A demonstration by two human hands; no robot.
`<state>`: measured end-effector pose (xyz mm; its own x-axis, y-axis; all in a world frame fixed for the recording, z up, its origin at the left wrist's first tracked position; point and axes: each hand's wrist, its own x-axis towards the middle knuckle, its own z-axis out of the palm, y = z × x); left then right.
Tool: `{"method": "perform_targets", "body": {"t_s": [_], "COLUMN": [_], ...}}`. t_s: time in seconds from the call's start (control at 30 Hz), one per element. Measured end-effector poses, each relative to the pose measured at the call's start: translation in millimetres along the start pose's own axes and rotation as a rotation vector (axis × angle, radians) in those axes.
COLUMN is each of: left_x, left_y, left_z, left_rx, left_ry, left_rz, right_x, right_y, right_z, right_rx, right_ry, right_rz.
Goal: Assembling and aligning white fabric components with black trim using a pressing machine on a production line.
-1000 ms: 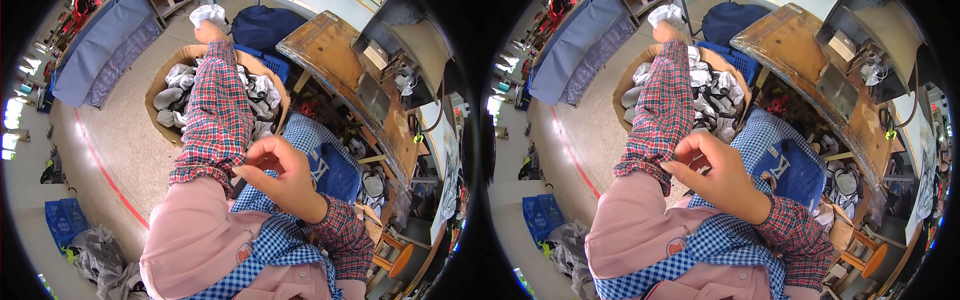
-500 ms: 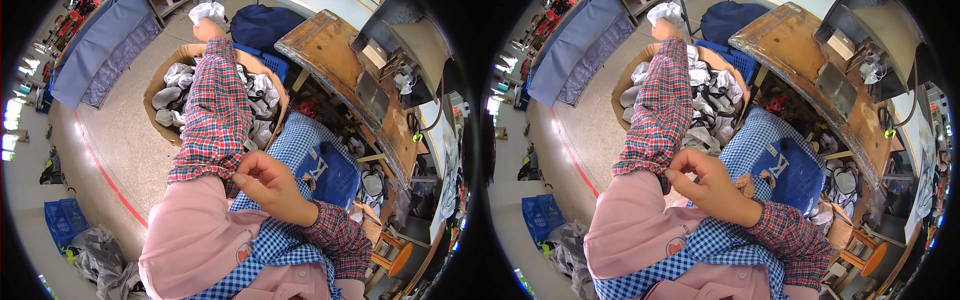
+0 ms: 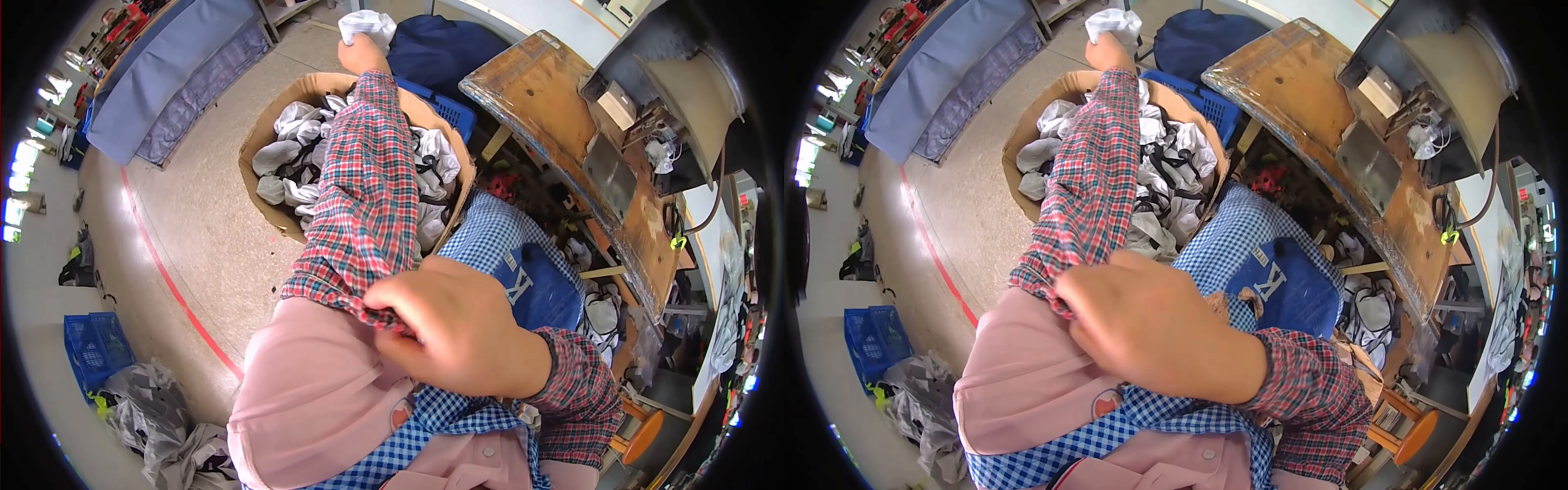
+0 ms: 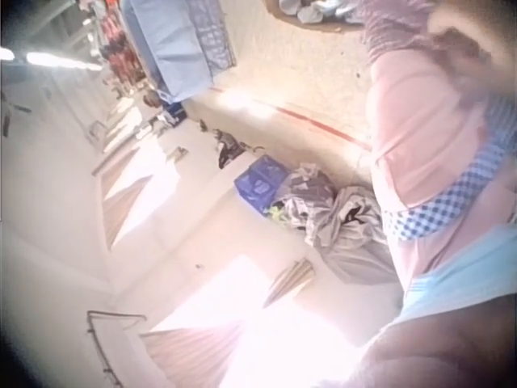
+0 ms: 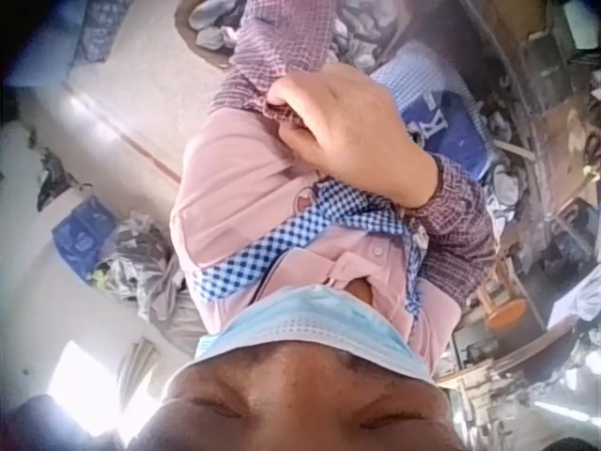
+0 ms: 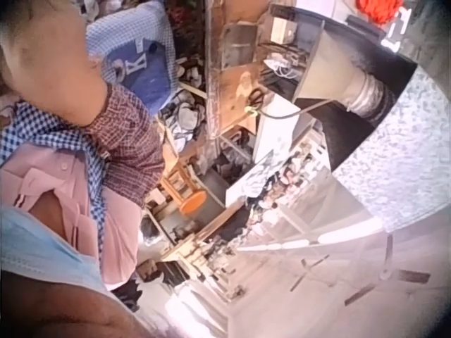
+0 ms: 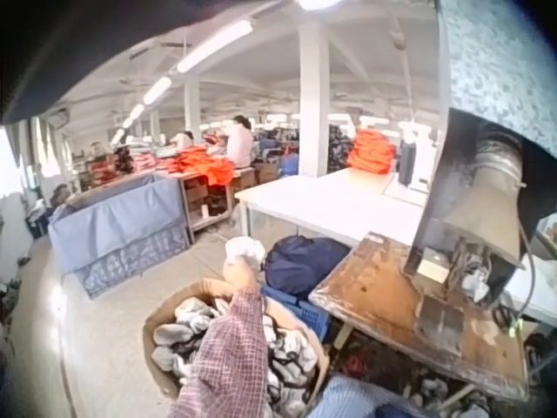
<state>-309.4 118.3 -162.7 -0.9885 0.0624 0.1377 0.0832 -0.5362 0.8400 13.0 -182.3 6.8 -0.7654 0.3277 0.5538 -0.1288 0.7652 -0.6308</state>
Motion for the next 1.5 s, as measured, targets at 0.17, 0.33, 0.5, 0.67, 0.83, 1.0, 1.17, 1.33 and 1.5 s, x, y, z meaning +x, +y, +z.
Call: {"method": "perform_targets", "body": {"t_s": [0.17, 0.33, 0.5, 0.67, 0.83, 1.0, 1.17, 1.33, 1.5], "left_x": [-21.0, -36.7, 38.7, 107.6, 131.6, 132.1, 81.4, 39.8, 48.0], "left_y": [-12.9, -18.6, 5.6, 66.3, 104.0, 107.5, 134.7, 166.8, 154.6], "left_z": [4.5, 10.5, 3.2, -6.2, -9.3, 0.9, 9.0, 11.7, 9.0], "left_rx": [0.076, 0.045, -0.303, -0.389, -0.51, -0.265, 0.333, 0.842, 0.804], "left_ry": [0.0, 0.02, 0.084, 0.296, 0.298, 0.222, 0.175, 0.088, 0.13], "left_rz": [-0.065, -0.115, -0.125, -0.147, -0.369, -0.38, -0.222, -0.123, -0.109], "right_x": [38.3, 49.6, 13.6, -13.3, -26.5, -35.4, -33.8, -26.2, -29.0], "right_y": [-5.7, -19.9, -40.1, -21.4, 12.5, 23.4, 19.0, 18.3, 21.4], "right_z": [18.2, 30.8, 18.5, 29.5, 65.9, 85.4, 76.8, 58.0, 42.0], "right_rx": [-0.398, -0.291, -0.359, -0.329, -0.061, 0.193, 0.979, 0.947, 0.809], "right_ry": [0.022, -0.051, 0.068, 0.046, 0.108, -0.013, 0.242, 0.131, 0.398], "right_rz": [-0.225, -0.274, -0.504, -0.175, 0.225, 0.276, 0.797, 0.619, 0.372]}}
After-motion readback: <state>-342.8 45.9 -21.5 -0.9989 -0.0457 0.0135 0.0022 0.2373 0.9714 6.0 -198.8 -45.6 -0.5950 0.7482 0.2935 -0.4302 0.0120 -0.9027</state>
